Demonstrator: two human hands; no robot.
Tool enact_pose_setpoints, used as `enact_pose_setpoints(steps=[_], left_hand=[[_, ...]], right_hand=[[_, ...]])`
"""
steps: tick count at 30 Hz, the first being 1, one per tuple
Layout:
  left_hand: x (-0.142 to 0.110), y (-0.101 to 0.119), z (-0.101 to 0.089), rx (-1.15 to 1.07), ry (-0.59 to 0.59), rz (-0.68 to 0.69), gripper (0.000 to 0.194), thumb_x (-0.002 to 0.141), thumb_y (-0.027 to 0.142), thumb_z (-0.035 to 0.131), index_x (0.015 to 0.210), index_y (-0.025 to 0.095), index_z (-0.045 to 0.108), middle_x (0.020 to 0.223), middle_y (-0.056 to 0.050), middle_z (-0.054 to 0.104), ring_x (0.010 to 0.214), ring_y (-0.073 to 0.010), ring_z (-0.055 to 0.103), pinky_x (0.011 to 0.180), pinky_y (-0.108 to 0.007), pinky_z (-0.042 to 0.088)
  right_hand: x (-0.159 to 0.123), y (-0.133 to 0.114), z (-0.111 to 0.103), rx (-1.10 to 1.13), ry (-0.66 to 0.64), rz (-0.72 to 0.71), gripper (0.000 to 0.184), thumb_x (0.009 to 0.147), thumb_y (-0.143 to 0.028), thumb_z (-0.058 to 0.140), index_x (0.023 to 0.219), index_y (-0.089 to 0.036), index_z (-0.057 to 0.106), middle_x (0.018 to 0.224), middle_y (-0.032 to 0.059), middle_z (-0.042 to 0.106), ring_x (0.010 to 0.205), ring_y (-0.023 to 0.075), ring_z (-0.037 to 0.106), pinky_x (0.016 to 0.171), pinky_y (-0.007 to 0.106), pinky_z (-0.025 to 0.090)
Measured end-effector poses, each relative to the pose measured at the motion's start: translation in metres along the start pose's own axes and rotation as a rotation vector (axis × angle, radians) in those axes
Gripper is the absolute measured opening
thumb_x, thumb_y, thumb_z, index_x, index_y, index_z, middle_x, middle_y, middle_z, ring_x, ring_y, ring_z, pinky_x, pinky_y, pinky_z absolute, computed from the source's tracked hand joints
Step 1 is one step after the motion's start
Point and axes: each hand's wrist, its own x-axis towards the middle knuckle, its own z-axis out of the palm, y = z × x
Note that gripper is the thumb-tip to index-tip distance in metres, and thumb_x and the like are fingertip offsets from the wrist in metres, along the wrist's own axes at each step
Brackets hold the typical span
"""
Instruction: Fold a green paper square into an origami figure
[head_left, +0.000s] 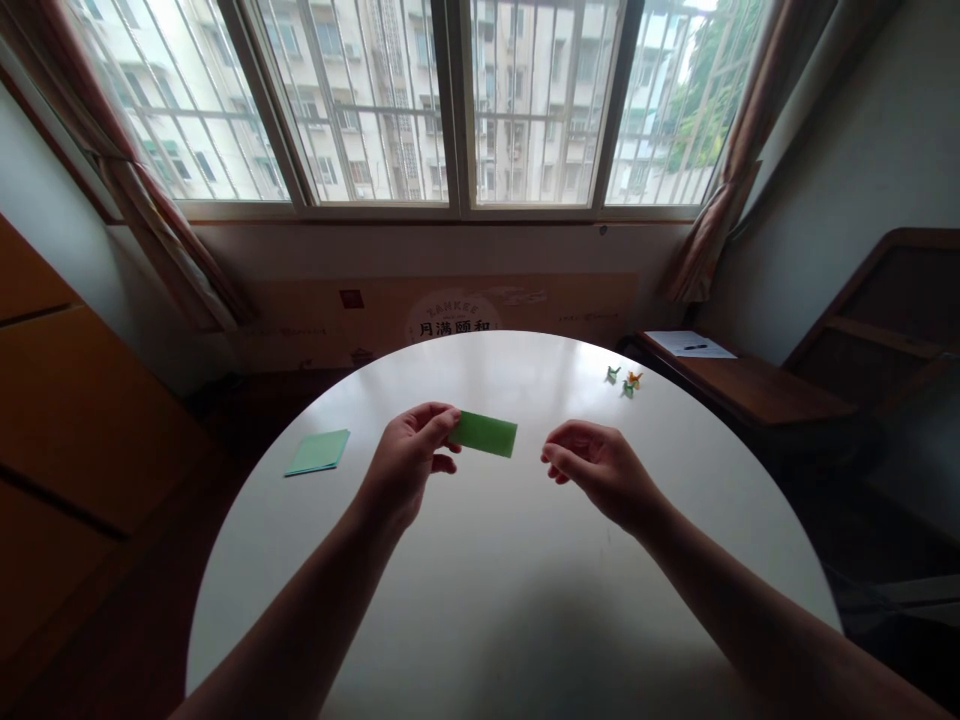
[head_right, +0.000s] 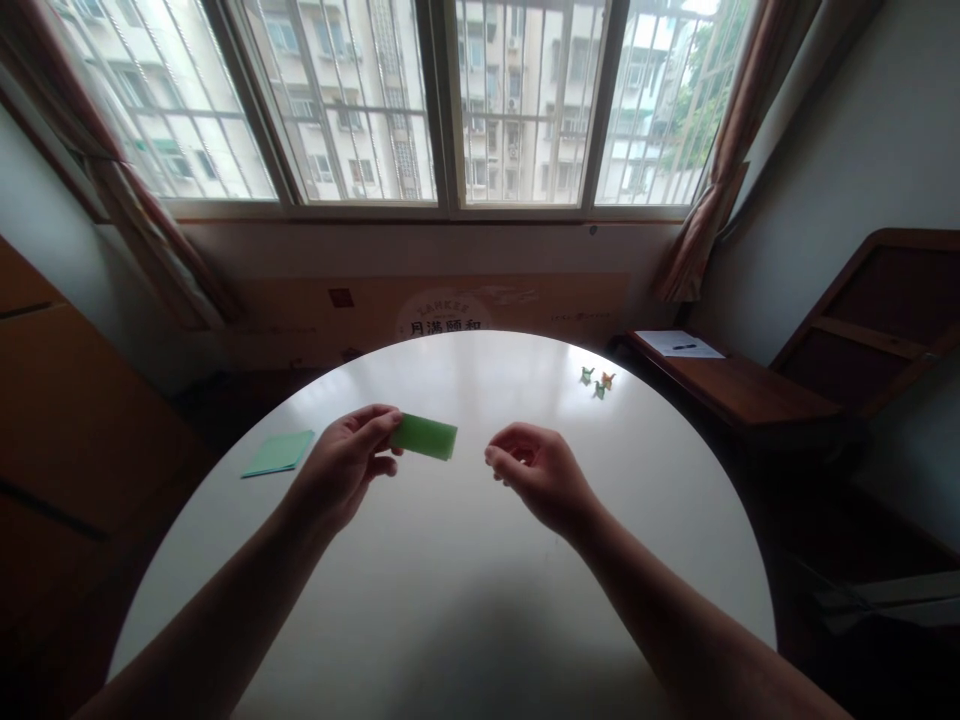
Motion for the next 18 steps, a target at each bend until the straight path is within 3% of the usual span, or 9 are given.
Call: enact_pose_setpoints(steps=[3, 7, 9, 13, 16, 18], left_hand=[[0.000, -0.006, 0.002, -0.055, -0.036, -0.100, 0.034, 0.065, 0.039, 0.081, 0.080, 0.016, 0.061, 0.068, 0.004, 0.056, 0.058, -0.0083, 0.051, 0.044, -0.016, 0.036], [-0.003, -0.015, 0.007, -0.090, -0.158, -0.280, 0.032, 0.063, 0.037, 0.079, 0.074, 0.016, 0.057, 0.065, 0.005, 0.052, 0.053, -0.0075, 0.048, 0.043, -0.017, 0.030], [-0.006, -0.017, 0.010, -0.077, -0.216, -0.353, 0.031, 0.062, 0.036, 0.078, 0.074, 0.015, 0.058, 0.065, 0.004, 0.052, 0.052, -0.0074, 0.047, 0.043, -0.017, 0.028], [-0.010, -0.018, 0.013, -0.002, -0.322, -0.428, 0.030, 0.063, 0.036, 0.078, 0.076, 0.014, 0.061, 0.067, 0.003, 0.054, 0.054, -0.0079, 0.048, 0.044, -0.017, 0.029], [-0.010, -0.018, 0.012, 0.085, -0.384, -0.440, 0.035, 0.067, 0.041, 0.079, 0.082, 0.013, 0.066, 0.076, -0.002, 0.061, 0.060, -0.0114, 0.055, 0.045, -0.019, 0.036], [-0.010, -0.017, 0.012, 0.189, -0.362, -0.324, 0.043, 0.075, 0.052, 0.072, 0.089, 0.012, 0.068, 0.087, -0.007, 0.065, 0.068, -0.0162, 0.060, 0.046, -0.022, 0.042]], right_hand=[[-0.003, 0.005, 0.007, 0.028, 0.010, -0.044, 0.025, 0.085, -0.032, 0.069, 0.105, -0.017, 0.068, 0.086, 0.0046, 0.068, 0.068, 0.0159, 0.064, 0.058, 0.028, 0.055], [-0.008, 0.006, 0.015, -0.072, 0.002, -0.252, 0.053, 0.083, -0.020, 0.070, 0.134, -0.029, 0.057, 0.121, 0.0088, 0.062, 0.092, 0.0189, 0.065, 0.069, 0.031, 0.059], [-0.009, 0.002, 0.015, -0.108, -0.024, -0.365, 0.050, 0.082, -0.018, 0.072, 0.129, -0.030, 0.062, 0.126, 0.0100, 0.060, 0.104, 0.0223, 0.064, 0.077, 0.034, 0.059], [-0.011, -0.008, 0.013, -0.154, -0.056, -0.466, 0.013, 0.083, -0.019, 0.076, 0.095, -0.023, 0.074, 0.115, 0.0101, 0.066, 0.107, 0.0248, 0.064, 0.090, 0.039, 0.054], [-0.013, -0.011, 0.016, -0.069, -0.037, -0.400, 0.004, 0.084, -0.023, 0.076, 0.085, -0.021, 0.074, 0.100, 0.0085, 0.071, 0.095, 0.0235, 0.066, 0.085, 0.038, 0.053], [-0.013, -0.011, 0.019, 0.059, -0.011, -0.233, 0.010, 0.084, -0.028, 0.075, 0.084, -0.019, 0.073, 0.086, 0.0064, 0.072, 0.083, 0.0217, 0.066, 0.076, 0.035, 0.052]])
